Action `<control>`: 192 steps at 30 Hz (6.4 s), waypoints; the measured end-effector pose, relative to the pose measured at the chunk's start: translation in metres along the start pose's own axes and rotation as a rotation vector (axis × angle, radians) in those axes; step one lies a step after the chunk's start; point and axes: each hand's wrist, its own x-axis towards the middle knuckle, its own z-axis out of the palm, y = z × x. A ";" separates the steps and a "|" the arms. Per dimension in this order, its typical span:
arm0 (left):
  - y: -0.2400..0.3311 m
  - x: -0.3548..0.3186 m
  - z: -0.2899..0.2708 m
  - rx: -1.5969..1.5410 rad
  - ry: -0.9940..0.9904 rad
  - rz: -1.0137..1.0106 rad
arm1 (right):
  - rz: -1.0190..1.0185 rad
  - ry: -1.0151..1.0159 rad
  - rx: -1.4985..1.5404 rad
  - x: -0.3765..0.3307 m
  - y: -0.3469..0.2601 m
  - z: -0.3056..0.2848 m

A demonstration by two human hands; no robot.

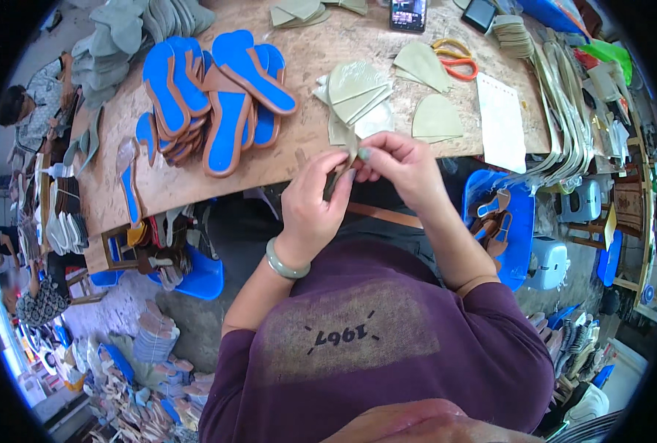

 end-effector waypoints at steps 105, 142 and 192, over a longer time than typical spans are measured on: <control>-0.022 0.000 -0.004 -1.344 0.016 -0.892 | -0.129 -0.031 0.165 -0.008 0.014 0.012; -0.004 -0.001 -0.019 -0.449 -0.250 -0.236 | -0.326 -0.030 -1.337 0.075 -0.126 -0.192; -0.101 0.133 0.065 0.251 -0.235 -0.248 | -0.850 0.678 -1.223 0.092 -0.011 -0.153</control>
